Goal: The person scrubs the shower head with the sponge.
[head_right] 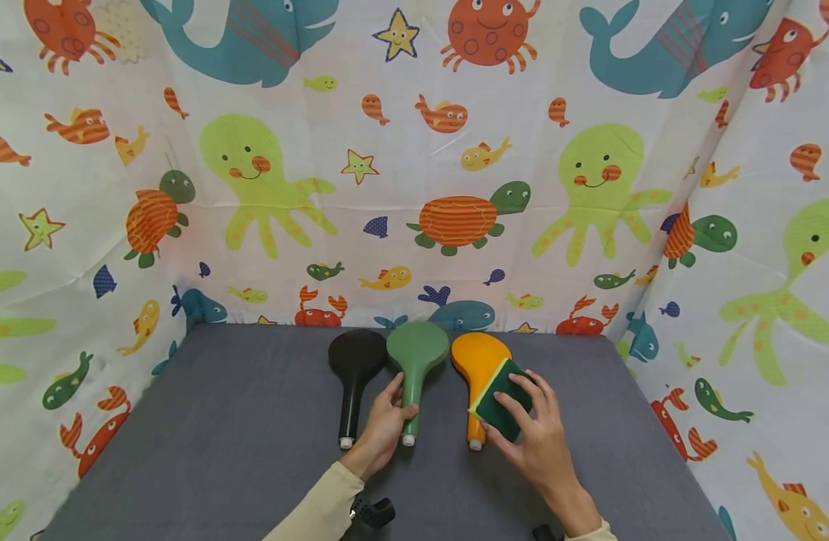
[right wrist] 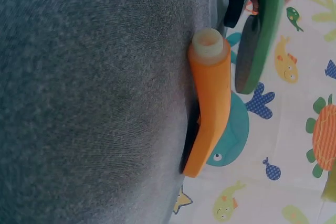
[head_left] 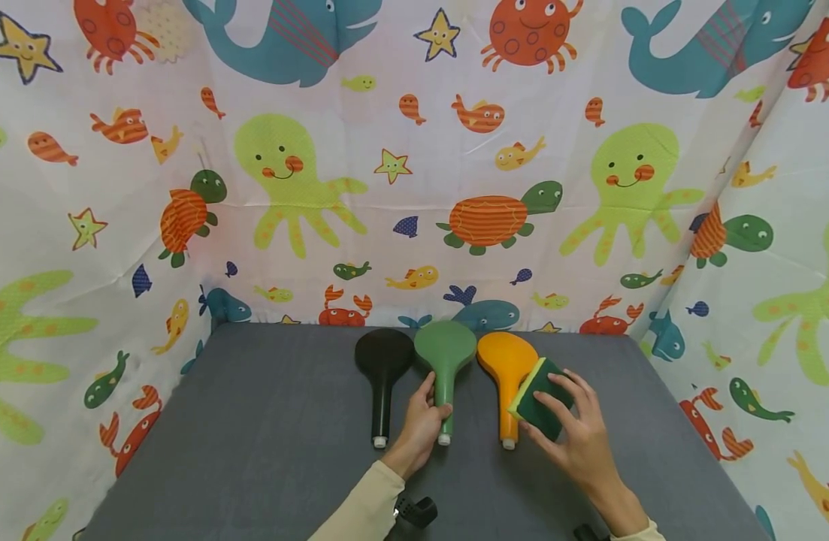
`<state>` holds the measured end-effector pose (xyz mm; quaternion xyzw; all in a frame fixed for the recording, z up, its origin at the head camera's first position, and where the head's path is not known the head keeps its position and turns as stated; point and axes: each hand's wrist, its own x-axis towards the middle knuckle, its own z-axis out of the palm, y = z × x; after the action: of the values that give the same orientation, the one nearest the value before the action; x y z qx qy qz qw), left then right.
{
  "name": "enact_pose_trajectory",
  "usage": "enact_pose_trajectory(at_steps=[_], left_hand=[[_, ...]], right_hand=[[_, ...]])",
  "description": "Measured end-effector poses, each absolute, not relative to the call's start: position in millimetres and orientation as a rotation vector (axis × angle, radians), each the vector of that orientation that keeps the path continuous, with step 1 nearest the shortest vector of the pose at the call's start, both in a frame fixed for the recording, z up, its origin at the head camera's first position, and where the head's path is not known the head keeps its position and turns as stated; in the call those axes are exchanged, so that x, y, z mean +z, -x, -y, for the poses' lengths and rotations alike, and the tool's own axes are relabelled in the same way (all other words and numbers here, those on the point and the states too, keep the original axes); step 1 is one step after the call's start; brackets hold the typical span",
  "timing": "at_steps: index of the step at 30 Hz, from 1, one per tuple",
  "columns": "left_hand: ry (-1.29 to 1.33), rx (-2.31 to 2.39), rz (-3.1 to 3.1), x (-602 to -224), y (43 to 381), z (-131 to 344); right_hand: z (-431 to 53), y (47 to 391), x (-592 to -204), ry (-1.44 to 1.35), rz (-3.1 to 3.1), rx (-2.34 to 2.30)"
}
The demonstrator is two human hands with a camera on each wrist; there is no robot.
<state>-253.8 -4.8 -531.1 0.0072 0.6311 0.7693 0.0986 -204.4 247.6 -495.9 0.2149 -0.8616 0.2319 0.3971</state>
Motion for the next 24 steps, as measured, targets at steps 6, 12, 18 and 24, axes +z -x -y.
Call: enact_pose_trajectory(at_steps=[6, 12, 18, 24], left_hand=[[0.027, 2.260, -1.887, -540.1, 260.7, -1.7], [0.047, 2.257, -1.878, -545.7, 265.0, -6.4], [0.054, 2.238, -1.875, -550.0, 265.8, -8.8], [0.055, 2.218, -1.856, -547.0, 263.4, -10.2]], right_hand=[[-252.6, 203.6, -496.9, -0.526, 2.222, 0.609], [-253.9, 203.9, -499.5, -0.519, 2.214, 0.618], [-252.4, 203.4, -501.9, -0.511, 2.215, 0.643], [-249.9, 205.1, -503.1, -0.534, 2.151, 0.634]])
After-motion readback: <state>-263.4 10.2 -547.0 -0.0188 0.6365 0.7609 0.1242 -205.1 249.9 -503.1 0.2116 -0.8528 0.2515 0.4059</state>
